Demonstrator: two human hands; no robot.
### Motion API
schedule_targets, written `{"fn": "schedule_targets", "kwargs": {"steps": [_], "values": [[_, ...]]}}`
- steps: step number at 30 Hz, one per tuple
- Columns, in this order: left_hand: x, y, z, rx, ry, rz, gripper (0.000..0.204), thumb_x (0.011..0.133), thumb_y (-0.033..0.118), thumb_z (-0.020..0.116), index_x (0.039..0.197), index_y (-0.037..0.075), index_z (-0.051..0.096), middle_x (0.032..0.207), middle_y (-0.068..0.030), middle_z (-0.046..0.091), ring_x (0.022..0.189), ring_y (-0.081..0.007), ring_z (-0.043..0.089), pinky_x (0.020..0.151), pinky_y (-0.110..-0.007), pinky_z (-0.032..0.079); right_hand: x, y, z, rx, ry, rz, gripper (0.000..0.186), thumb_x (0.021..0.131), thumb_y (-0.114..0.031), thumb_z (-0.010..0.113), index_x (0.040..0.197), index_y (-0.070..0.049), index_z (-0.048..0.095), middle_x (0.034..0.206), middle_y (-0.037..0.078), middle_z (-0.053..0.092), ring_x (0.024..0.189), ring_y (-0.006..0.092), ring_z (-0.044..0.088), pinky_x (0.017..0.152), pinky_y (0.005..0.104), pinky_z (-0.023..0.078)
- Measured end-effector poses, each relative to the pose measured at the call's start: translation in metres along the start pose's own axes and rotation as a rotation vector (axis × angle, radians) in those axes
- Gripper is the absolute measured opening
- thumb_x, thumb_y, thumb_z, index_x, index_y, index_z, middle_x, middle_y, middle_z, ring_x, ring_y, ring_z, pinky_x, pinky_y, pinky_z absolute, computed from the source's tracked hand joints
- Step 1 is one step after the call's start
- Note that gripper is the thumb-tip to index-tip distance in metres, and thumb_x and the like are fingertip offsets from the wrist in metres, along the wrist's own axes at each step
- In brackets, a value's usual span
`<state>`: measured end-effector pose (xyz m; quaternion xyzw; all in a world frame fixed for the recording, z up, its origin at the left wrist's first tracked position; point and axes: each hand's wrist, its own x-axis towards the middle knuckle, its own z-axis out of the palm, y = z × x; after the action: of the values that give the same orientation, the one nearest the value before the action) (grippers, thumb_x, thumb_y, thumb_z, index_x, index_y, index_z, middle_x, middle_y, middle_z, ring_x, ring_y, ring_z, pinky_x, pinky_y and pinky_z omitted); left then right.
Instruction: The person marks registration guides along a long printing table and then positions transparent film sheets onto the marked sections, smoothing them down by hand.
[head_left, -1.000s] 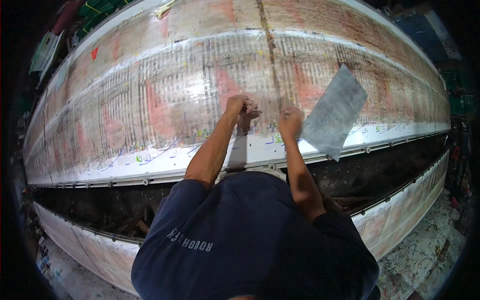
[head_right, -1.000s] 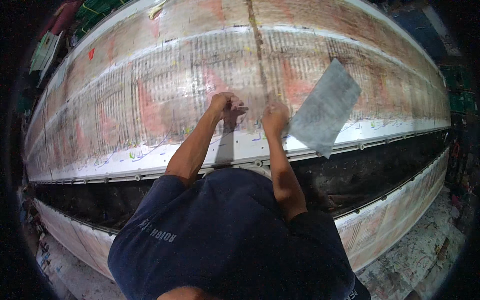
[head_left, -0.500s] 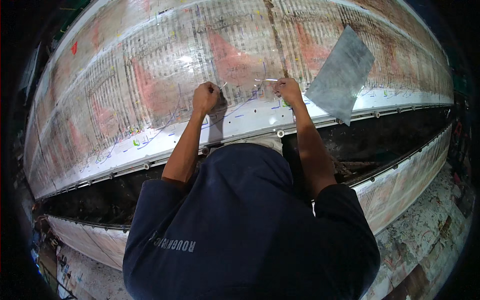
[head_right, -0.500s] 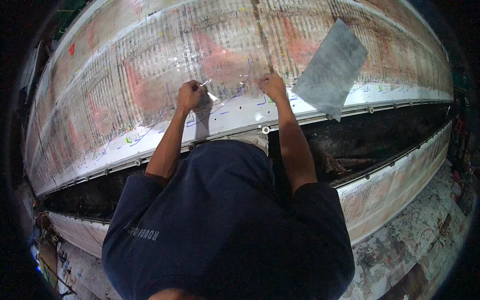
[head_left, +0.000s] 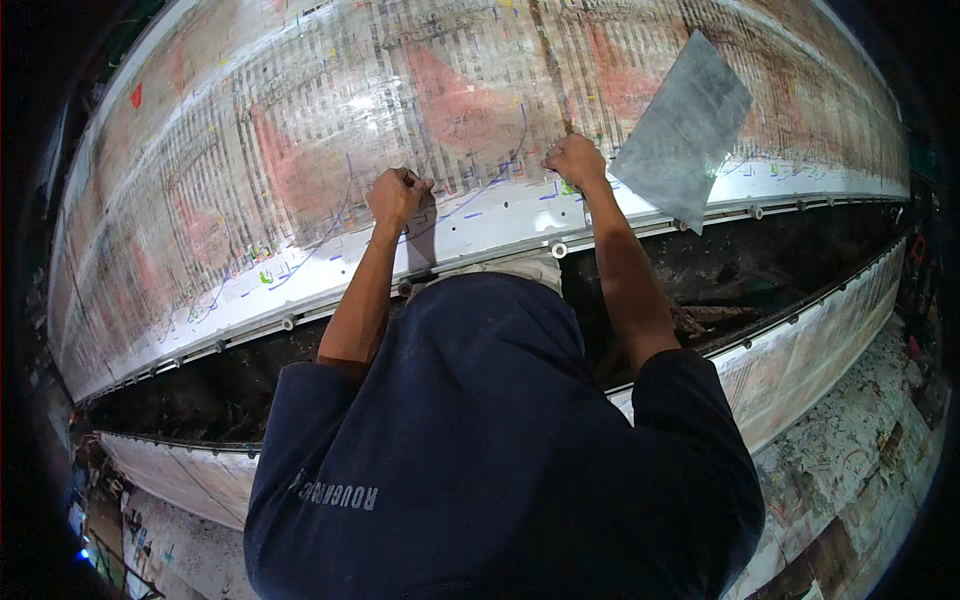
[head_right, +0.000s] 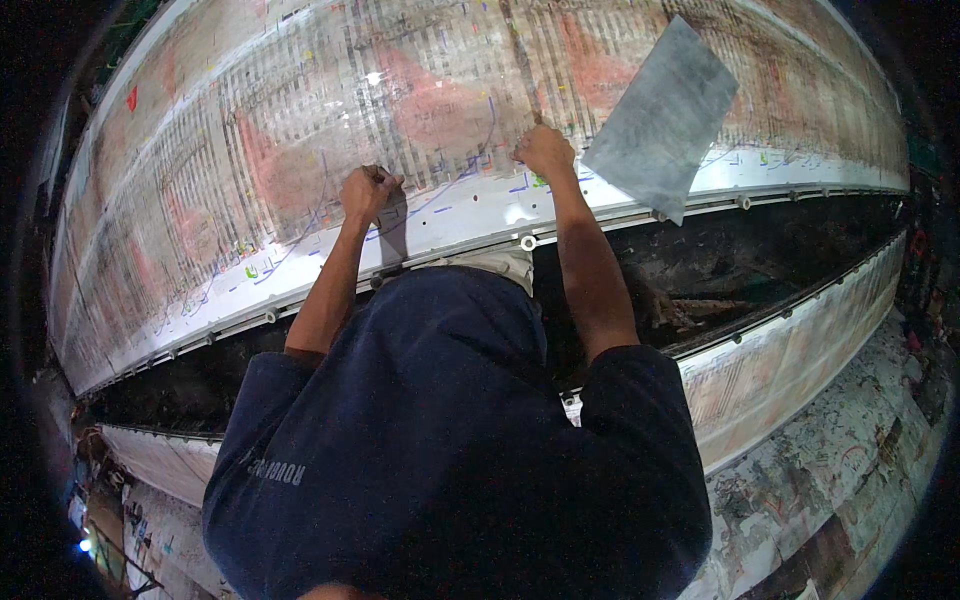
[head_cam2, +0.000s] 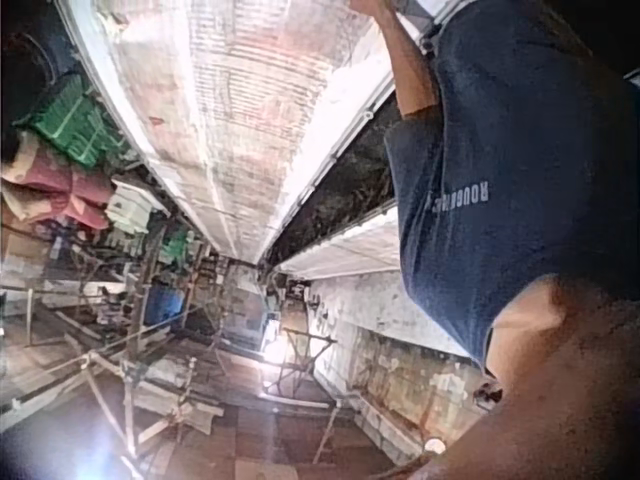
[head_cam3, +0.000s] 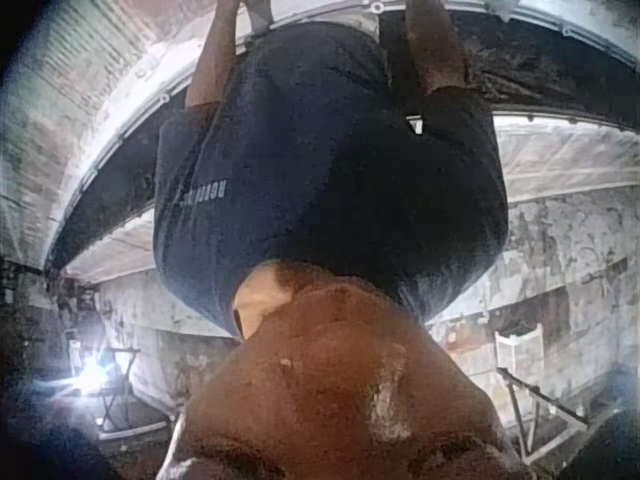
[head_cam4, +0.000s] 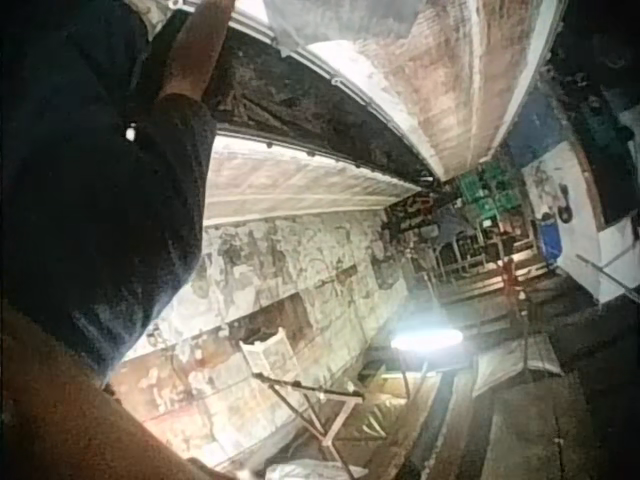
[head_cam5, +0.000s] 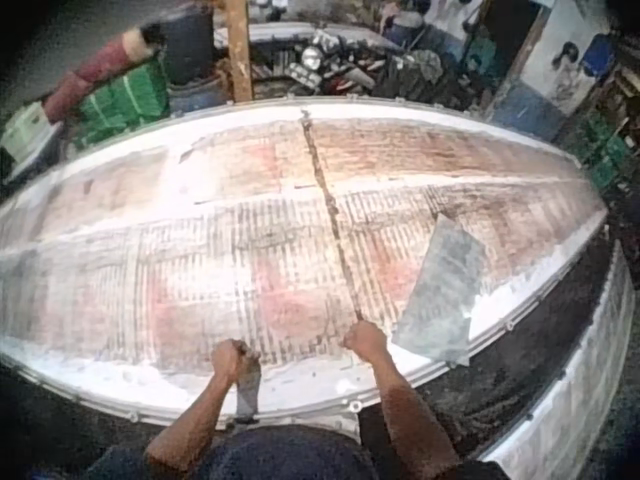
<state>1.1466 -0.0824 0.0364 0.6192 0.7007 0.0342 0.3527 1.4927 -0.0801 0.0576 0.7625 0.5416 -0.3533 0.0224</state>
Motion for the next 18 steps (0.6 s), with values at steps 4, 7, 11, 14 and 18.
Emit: {"fn": "schedule_targets", "kwargs": {"steps": [4, 7, 11, 14, 18], "values": [[-0.0005, 0.003, -0.0001, -0.023, -0.001, 0.009, 0.034, 0.074, 0.042, 0.079, 0.077, 0.008, 0.075, 0.074, -0.0122, 0.071, 0.073, -0.03, 0.069, 0.068, -0.042, 0.051, -0.0018, 0.0027, 0.0006, 0.041, 0.018, 0.003, 0.028, 0.07, -0.033, 0.08, 0.076, -0.007, 0.071, 0.083, 0.014, 0.071, 0.082, 0.0331, 0.068, 0.074, 0.043, 0.052], [-0.0025, 0.0066, -0.0008, -0.007, 0.014, 0.029, 0.033, 0.073, 0.041, 0.079, 0.076, 0.008, 0.075, 0.074, -0.0125, 0.071, 0.074, -0.0298, 0.069, 0.067, -0.042, 0.051, -0.0005, 0.0032, -0.0016, 0.013, -0.008, -0.051, 0.03, 0.068, -0.033, 0.081, 0.076, -0.006, 0.071, 0.083, 0.014, 0.071, 0.083, 0.0335, 0.068, 0.075, 0.043, 0.053], [-0.0025, 0.006, 0.0003, 0.015, 0.02, 0.022, 0.033, 0.072, 0.04, 0.08, 0.075, 0.008, 0.075, 0.073, -0.0129, 0.07, 0.074, -0.0302, 0.068, 0.067, -0.042, 0.05, 0.0024, 0.0046, 0.0008, 0.006, 0.007, -0.005, 0.03, 0.068, -0.032, 0.082, 0.076, -0.006, 0.07, 0.083, 0.014, 0.07, 0.083, 0.0335, 0.068, 0.075, 0.043, 0.053], [-0.0036, 0.0043, 0.0011, -0.007, 0.037, 0.012, 0.032, 0.072, 0.04, 0.08, 0.074, 0.009, 0.075, 0.071, -0.0128, 0.069, 0.073, -0.0309, 0.068, 0.068, -0.043, 0.05, 0.003, 0.0033, 0.0014, -0.002, -0.003, -0.012, 0.031, 0.068, -0.033, 0.083, 0.076, -0.006, 0.07, 0.083, 0.015, 0.07, 0.082, 0.0334, 0.068, 0.074, 0.043, 0.052], [-0.008, 0.0109, -0.0001, -0.019, 0.056, 0.021, 0.031, 0.072, 0.039, 0.08, 0.072, 0.009, 0.075, 0.07, -0.0123, 0.069, 0.072, -0.0311, 0.068, 0.067, -0.044, 0.049, 0.0023, 0.0035, 0.0014, -0.036, 0.02, -0.035, 0.03, 0.069, -0.033, 0.082, 0.073, -0.006, 0.07, 0.081, 0.015, 0.07, 0.08, 0.0339, 0.068, 0.073, 0.0437, 0.052]]}}
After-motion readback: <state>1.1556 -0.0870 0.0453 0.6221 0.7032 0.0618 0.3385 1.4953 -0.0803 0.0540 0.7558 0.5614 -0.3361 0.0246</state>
